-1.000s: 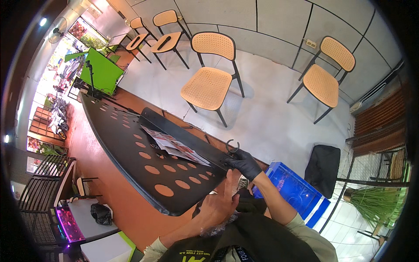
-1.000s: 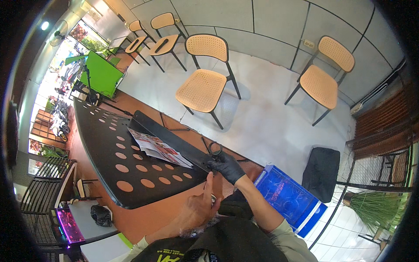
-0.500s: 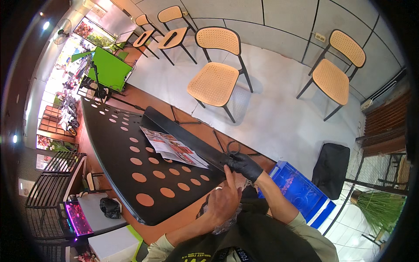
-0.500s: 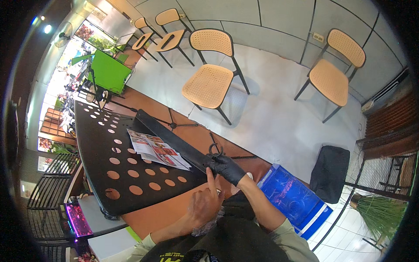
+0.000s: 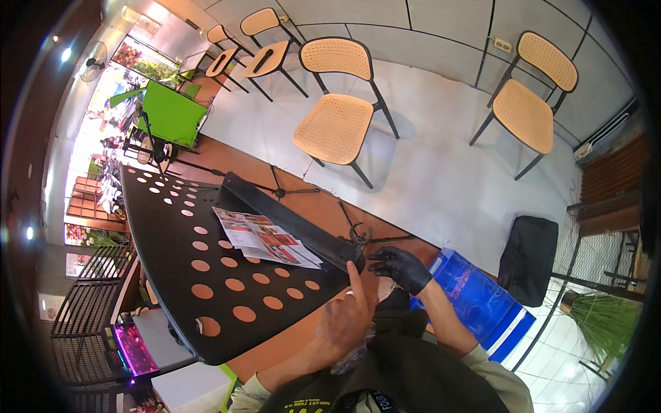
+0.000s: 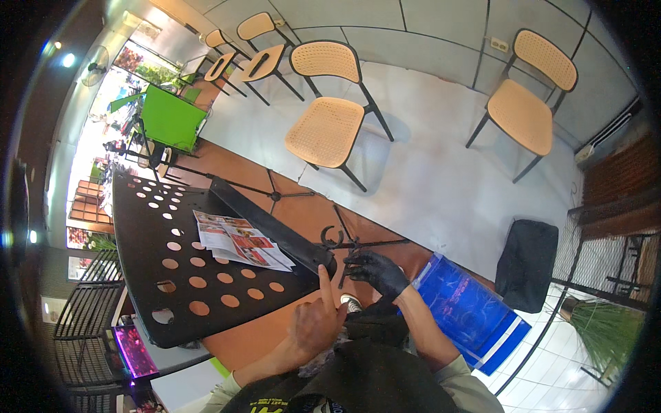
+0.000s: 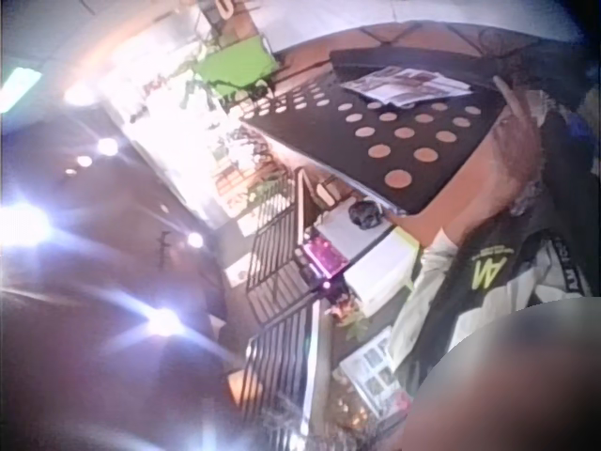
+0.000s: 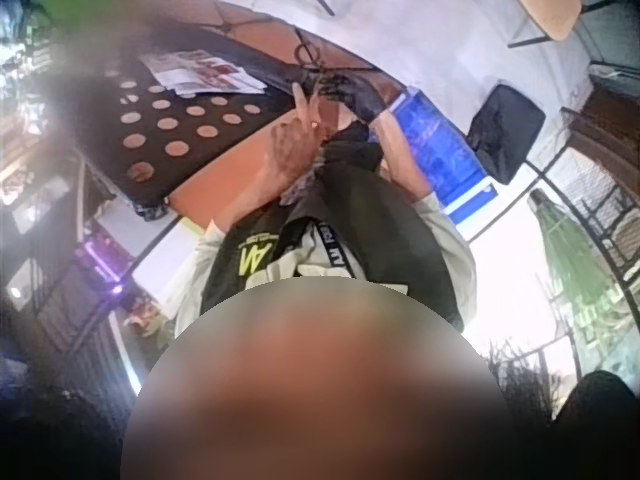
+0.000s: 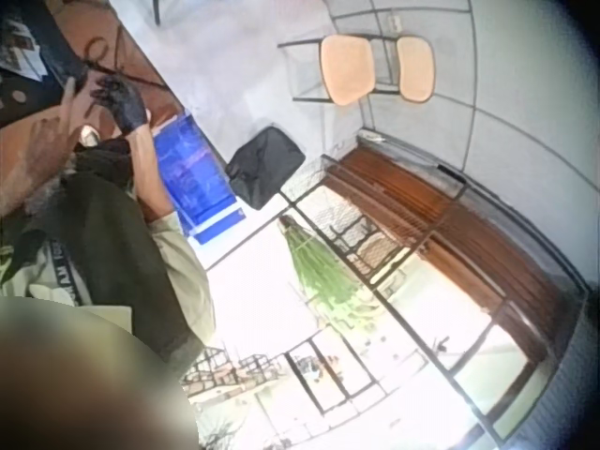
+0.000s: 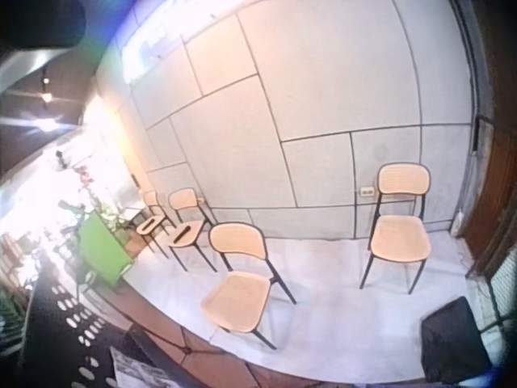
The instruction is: The person assembles a music stand by attaching a perforated metal sheet to a tripod base. They then place a black bag on a wall hook and flip a light switch. Finally, they attach a microphone to the stand and adjust its position.
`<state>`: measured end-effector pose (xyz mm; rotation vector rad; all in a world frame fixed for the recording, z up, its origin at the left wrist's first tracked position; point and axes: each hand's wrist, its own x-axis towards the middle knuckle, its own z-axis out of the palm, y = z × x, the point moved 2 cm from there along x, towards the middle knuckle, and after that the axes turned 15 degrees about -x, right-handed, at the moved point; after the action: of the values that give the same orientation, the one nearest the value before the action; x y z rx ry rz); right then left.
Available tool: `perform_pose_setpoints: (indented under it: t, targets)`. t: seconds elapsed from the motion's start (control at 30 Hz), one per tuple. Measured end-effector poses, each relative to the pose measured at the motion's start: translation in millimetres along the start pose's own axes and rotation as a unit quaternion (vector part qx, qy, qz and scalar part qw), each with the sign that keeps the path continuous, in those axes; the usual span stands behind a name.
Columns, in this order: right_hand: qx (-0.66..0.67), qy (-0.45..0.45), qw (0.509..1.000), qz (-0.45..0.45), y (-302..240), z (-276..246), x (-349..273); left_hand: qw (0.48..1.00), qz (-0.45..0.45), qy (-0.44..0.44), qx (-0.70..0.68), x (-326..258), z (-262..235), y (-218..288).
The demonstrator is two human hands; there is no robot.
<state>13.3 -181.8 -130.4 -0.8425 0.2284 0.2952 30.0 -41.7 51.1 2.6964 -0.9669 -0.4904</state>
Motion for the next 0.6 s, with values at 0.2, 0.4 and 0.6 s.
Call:
perform_pose_setpoints:
  t: [0.2,0.4,0.6]
  targets:
    - [0.038,-0.015,0.999,0.026,-28,14,-20,1.000,-0.014,-0.005,0.002,-1,-5,5]
    - [-0.060,0.029,0.997,-0.025,-6,-9,-21,0.998,-0.004,-0.031,0.049,1,-3,3]
    - [-0.205,0.042,0.965,-0.161,-41,14,-37,0.999,0.014,-0.027,0.039,-1,-4,1]
